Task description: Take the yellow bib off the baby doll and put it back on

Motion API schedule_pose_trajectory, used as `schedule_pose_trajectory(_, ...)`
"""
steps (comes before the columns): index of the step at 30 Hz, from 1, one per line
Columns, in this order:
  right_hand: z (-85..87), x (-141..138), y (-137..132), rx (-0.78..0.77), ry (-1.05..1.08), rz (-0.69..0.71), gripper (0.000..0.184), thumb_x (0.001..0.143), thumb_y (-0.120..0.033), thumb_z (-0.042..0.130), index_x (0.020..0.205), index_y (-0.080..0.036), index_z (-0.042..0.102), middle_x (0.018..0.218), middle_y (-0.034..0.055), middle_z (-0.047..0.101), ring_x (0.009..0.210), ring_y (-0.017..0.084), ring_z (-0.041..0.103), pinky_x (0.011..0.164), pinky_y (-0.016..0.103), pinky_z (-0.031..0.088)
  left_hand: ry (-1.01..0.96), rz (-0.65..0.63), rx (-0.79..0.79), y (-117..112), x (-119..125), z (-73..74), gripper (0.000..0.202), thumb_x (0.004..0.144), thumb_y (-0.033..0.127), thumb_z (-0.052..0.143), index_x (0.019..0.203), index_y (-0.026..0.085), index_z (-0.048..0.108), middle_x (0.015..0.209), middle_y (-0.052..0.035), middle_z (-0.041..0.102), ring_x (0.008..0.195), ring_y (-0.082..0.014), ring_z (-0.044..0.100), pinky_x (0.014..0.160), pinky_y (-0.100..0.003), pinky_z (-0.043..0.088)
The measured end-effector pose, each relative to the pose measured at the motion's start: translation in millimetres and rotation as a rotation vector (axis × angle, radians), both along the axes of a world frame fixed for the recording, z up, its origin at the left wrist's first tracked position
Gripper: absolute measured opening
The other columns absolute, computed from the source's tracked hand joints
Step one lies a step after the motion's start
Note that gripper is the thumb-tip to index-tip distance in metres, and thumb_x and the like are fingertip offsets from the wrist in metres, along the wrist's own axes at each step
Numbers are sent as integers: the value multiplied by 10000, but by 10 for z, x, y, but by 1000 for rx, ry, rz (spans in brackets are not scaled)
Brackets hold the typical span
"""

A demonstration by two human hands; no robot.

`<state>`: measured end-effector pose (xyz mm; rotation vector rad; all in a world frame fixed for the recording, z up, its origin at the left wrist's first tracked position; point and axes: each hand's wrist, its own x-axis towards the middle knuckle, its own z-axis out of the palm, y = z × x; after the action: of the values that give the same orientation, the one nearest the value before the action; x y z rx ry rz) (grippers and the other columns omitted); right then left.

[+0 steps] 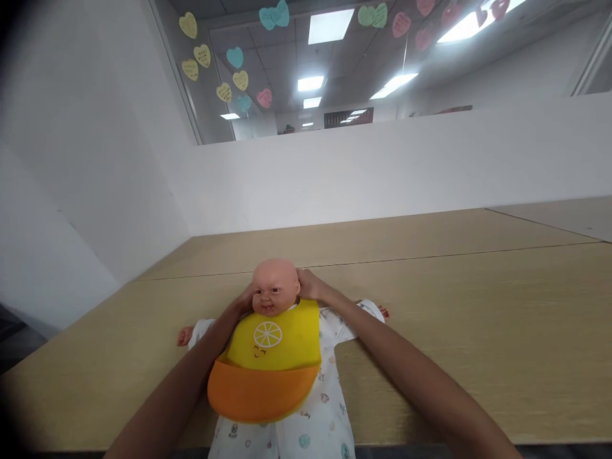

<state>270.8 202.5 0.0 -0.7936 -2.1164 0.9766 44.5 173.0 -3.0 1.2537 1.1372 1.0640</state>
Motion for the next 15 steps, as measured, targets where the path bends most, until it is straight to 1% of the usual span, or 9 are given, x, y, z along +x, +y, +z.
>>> schedule_pose_trajectory(1,76,50,-1,31,-19,12,323,711,-230,697,1021,-152,742,1109,86,730,1020,277,632,886,331,507,-21,34,-9,-17,24,30,363,602,412,809,805,132,700,1078,-156,748,1316,-367,496,1118,-450,407)
schedule_pose_trajectory(3,214,133,-1,85,-71,-31,307,730,-179,615,1015,-134,719,1087,101,727,939,235,631,808,292,489,-79,59,-30,-49,74,83,352,644,417,788,834,128,725,1096,-150,751,1321,-355,503,1125,-428,411)
schedule_pose_trajectory(6,374,203,8,166,-208,-129,197,741,-115,518,871,-111,666,941,103,707,800,162,578,698,243,401,-166,4,-117,-88,138,148,420,741,480,723,965,125,739,1127,-142,747,1305,-337,532,1111,-430,436)
schedule_pose_trajectory(8,467,232,8,183,-233,-164,125,784,-141,520,834,-119,633,891,86,684,770,138,548,681,241,363,-200,-9,-197,-107,162,190,438,799,502,664,1027,134,729,1148,-128,742,1313,-326,535,1111,-428,443)
schedule_pose_trajectory(10,575,272,-13,173,-181,-192,118,838,-214,540,849,-128,620,890,73,670,786,133,545,693,244,367,-222,-4,-262,-119,169,226,415,840,491,615,1039,144,726,1188,-115,731,1325,-310,533,1111,-412,451)
schedule_pose_trajectory(12,715,330,-68,152,-81,-204,157,866,-286,561,860,-135,606,902,64,652,800,130,547,692,238,389,-248,-24,-292,-123,165,247,392,854,478,595,1026,153,732,1235,-114,714,1326,-305,539,1101,-407,467)
schedule_pose_trajectory(14,883,396,-163,90,40,-162,220,879,-369,591,883,-149,582,897,46,626,736,110,540,619,220,399,-249,-75,-253,-122,159,251,407,855,482,595,1046,156,746,1269,-121,698,1334,-315,533,1095,-415,475)
schedule_pose_trajectory(15,970,427,-222,48,110,-121,262,880,-418,610,899,-160,567,880,33,612,685,97,529,568,210,395,-210,-99,-205,-120,157,249,436,863,497,583,1077,157,752,1278,-125,694,1343,-322,524,1092,-416,476)
